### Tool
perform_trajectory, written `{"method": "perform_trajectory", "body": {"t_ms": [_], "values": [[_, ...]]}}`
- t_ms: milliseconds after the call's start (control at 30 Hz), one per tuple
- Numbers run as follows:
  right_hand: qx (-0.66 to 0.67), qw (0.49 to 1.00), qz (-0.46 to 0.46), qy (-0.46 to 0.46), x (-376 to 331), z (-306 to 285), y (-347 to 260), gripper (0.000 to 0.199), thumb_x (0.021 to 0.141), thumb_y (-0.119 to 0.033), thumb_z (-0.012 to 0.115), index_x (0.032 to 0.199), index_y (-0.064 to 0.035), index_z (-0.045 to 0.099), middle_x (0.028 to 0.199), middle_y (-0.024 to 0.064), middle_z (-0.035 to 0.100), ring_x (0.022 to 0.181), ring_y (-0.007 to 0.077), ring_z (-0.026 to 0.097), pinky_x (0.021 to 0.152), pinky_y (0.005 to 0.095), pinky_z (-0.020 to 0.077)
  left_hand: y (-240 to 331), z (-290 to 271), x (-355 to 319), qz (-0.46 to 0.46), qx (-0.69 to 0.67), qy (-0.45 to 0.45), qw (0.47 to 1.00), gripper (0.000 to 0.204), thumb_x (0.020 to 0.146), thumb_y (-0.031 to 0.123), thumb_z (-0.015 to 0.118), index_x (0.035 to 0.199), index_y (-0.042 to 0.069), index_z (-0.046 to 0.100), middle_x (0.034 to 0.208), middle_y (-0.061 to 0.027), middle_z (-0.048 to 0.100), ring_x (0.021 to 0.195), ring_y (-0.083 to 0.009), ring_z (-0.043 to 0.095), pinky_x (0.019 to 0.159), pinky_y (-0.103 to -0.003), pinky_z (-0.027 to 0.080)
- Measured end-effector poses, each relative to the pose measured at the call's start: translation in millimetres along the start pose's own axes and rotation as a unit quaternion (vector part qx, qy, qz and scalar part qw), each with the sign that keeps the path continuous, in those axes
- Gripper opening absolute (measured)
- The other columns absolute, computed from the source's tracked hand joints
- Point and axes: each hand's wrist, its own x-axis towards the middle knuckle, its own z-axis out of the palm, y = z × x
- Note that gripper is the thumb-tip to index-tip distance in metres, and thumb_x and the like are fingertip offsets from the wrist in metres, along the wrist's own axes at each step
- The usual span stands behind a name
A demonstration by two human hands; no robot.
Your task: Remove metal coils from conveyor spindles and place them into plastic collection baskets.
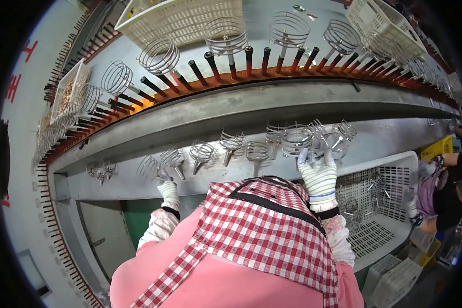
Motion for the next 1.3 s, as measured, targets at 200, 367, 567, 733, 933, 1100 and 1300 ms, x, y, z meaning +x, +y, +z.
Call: {"method": "perform_trajectory", "body": {"t_ms": [200, 367, 567, 733, 933, 1100, 1300], "values": [[-0.031, 0.999, 0.006, 0.026, 0, -7, 6, 0.021, 0.089, -0.025, 0.053, 0.103, -0.0107, 0.059, 0.105, 0.0041, 0.061, 0.103, 0.0178, 0.054, 0.086, 0.0433, 0.0449, 3, -12, 57, -0.047, 0.368, 0.04, 0.928, 0.049, 0.086, 0.043, 0.052, 0.103, -0.002, 0.06, 0.09, -0.0211, 0.065, 0.081, -0.0337, 0.061, 0.072, -0.04, 0.046], [-0.043, 0.998, 0.033, 0.026, -3, -3, 18, 0.02, 0.088, -0.024, 0.055, 0.103, -0.0112, 0.059, 0.104, 0.003, 0.061, 0.103, 0.0179, 0.053, 0.087, 0.0445, 0.0444, 5, -49, 71, -0.009, 0.458, 0.044, 0.888, 0.055, 0.083, 0.049, 0.051, 0.109, 0.001, 0.058, 0.104, -0.0235, 0.06, 0.1, -0.0385, 0.056, 0.084, -0.043, 0.044], [0.0, 0.999, 0.043, 0.031, 2, 15, -29, 0.021, 0.085, -0.025, 0.059, 0.098, -0.0091, 0.059, 0.097, 0.0073, 0.058, 0.095, 0.0235, 0.051, 0.088, 0.0469, 0.0441, 17, -24, 36, -0.033, 0.498, -0.052, 0.865, 0.045, 0.08, 0.036, 0.054, 0.103, -0.002, 0.06, 0.101, -0.0257, 0.06, 0.095, -0.041, 0.056, 0.08, -0.046, 0.045], [-0.004, 0.999, 0.041, -0.009, 17, 26, -73, 0.02, 0.089, -0.027, 0.052, 0.097, -0.0097, 0.057, 0.102, 0.007, 0.059, 0.098, 0.0238, 0.05, 0.087, 0.0461, 0.044, 33, 0, -7, 0.05, 0.399, -0.018, 0.915, 0.043, 0.07, 0.031, 0.068, 0.096, -0.001, 0.061, 0.094, -0.0214, 0.064, 0.09, -0.0364, 0.06, 0.077, -0.042, 0.047], [-0.001, 0.999, 0.031, -0.019, 15, 39, -102, 0.022, 0.091, -0.029, 0.049, 0.099, -0.0113, 0.059, 0.107, 0.006, 0.058, 0.103, 0.0234, 0.049, 0.088, 0.0436, 0.0432, 31, 13, -10, -0.049, 0.461, -0.02, 0.886, 0.052, 0.065, 0.031, 0.071, 0.103, -0.001, 0.056, 0.102, -0.0226, 0.061, 0.096, -0.0359, 0.059, 0.083, -0.041, 0.046], [-0.003, 0.999, 0.034, -0.003, 11, 39, -111, 0.022, 0.09, -0.03, 0.049, 0.1, -0.0121, 0.06, 0.103, 0.0053, 0.059, 0.101, 0.0251, 0.05, 0.088, 0.0439, 0.0432, 27, 17, -28, -0.043, 0.438, -0.047, 0.896, 0.053, 0.067, 0.028, 0.069, 0.108, -0.002, 0.053, 0.105, -0.0227, 0.06, 0.1, -0.0352, 0.057, 0.086, -0.041, 0.044], [-0.002, 1.0, 0.016, -0.009, 7, 39, -120, 0.022, 0.089, -0.03, 0.052, 0.099, -0.0121, 0.059, 0.104, 0.0056, 0.058, 0.102, 0.0258, 0.049, 0.087, 0.0447, 0.0439, 29, 10, -43, -0.056, 0.378, 0.078, 0.921, 0.043, 0.072, 0.018, 0.062, 0.107, -0.004, 0.053, 0.103, -0.0236, 0.059, 0.097, -0.0373, 0.056, 0.085, -0.041, 0.044]]}}
